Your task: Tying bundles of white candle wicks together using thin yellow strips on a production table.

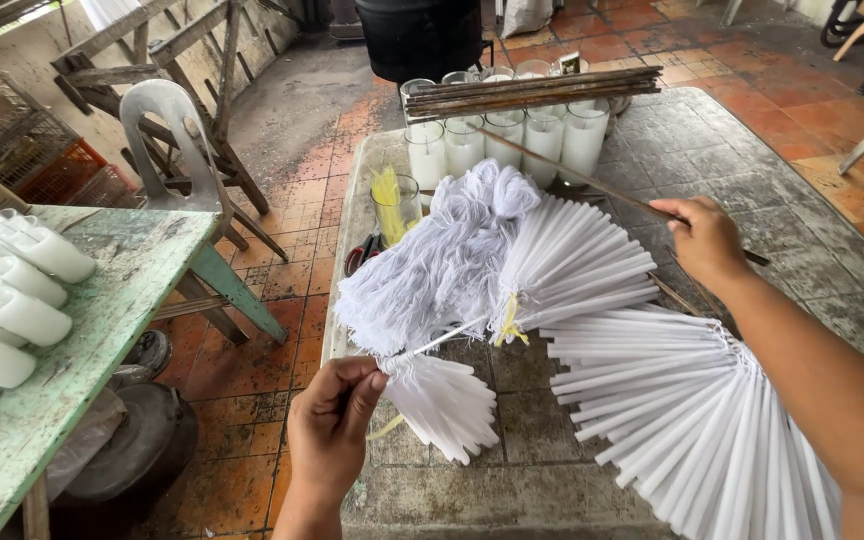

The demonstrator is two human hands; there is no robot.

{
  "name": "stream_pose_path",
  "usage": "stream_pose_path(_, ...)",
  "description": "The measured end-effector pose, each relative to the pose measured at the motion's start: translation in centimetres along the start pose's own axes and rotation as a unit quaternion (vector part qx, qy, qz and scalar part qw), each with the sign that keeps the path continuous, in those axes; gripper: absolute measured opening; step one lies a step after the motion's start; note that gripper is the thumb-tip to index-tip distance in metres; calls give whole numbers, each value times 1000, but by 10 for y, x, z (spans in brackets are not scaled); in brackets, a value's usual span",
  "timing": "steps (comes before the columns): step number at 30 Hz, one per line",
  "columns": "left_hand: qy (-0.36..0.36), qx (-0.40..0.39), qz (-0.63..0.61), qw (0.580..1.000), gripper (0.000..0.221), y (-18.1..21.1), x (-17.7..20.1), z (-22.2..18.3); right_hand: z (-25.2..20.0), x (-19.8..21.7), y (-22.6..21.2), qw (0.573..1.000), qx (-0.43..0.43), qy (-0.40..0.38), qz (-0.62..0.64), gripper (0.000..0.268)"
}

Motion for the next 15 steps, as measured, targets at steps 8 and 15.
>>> stream_pose_path(8, -2, 67, 54, 996, 11, 0, 2, -9, 112, -67, 6, 987, 157, 15, -13, 46)
stream_pose_path(15, 2, 55, 41, 998, 10, 2, 1, -11, 138, -86, -25, 987, 155, 22, 35, 43)
Point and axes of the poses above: each hand's wrist, its own z-axis towards the middle knuckle, its own x-axis out of the back of the hand, y = z × x, the point moved 1 cm from there along z, towards the middle knuckle, and after that the axes turned 9 degrees about -y, right-handed, at the moved point
